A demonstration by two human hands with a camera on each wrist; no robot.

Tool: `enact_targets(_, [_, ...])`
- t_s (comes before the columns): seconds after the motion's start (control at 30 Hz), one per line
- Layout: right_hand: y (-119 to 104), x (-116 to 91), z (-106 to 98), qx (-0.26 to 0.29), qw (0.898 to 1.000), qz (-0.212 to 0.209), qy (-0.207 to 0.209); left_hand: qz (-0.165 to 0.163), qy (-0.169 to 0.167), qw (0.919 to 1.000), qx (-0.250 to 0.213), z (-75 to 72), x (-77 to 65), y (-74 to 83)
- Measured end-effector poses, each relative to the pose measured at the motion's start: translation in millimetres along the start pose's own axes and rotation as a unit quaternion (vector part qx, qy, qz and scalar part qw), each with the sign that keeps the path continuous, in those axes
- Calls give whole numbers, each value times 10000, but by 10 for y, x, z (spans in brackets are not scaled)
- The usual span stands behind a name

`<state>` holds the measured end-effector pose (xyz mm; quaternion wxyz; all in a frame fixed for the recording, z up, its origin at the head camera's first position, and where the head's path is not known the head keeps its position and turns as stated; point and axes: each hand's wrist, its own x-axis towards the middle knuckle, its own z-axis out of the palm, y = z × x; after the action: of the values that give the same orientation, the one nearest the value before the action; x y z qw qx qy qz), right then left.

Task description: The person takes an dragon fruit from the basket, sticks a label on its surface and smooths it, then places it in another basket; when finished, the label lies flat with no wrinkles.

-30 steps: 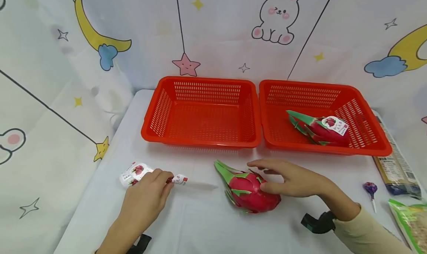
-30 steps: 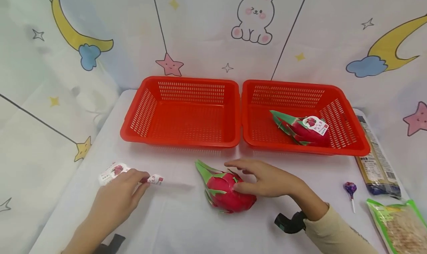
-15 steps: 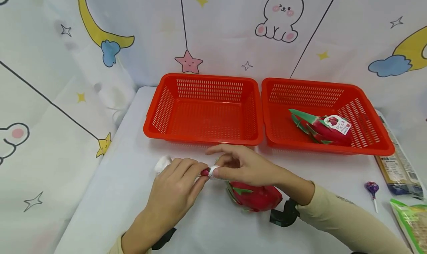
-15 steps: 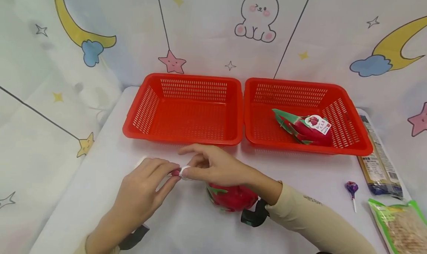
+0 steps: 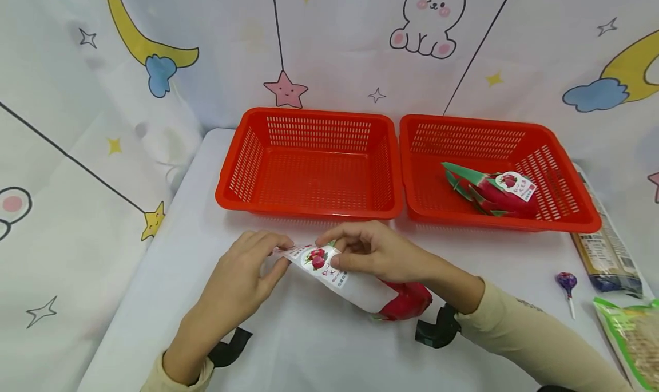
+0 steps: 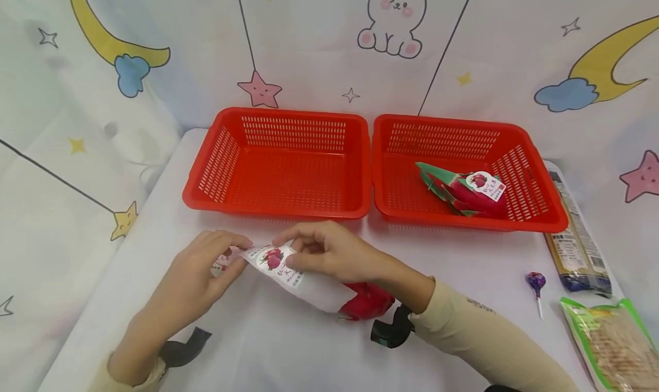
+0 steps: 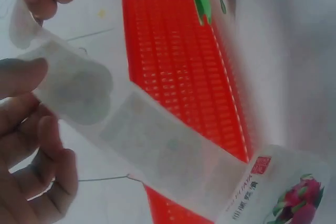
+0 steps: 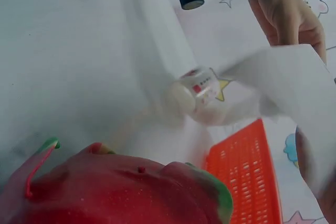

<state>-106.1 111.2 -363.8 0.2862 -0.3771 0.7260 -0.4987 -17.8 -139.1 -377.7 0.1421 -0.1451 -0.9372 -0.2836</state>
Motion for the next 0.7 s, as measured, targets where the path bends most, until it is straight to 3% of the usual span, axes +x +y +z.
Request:
enact_targets(0.2, [34,29,33,437,9989,-162,-94,525,814,9939,-525,82,16,-17])
enact_targets(0.3, [61,38,59,686,9975,-150,-28,772,1058,9892,-663,131,22,-3])
enact_targets(0.43, [72,41,105,784,9966,-65,238,837,1095,9878,-723,160,19,6])
enact_targets(0.7, [63,57,179,559,9938,19,962,636,938,9921,-539,153,-35,-52])
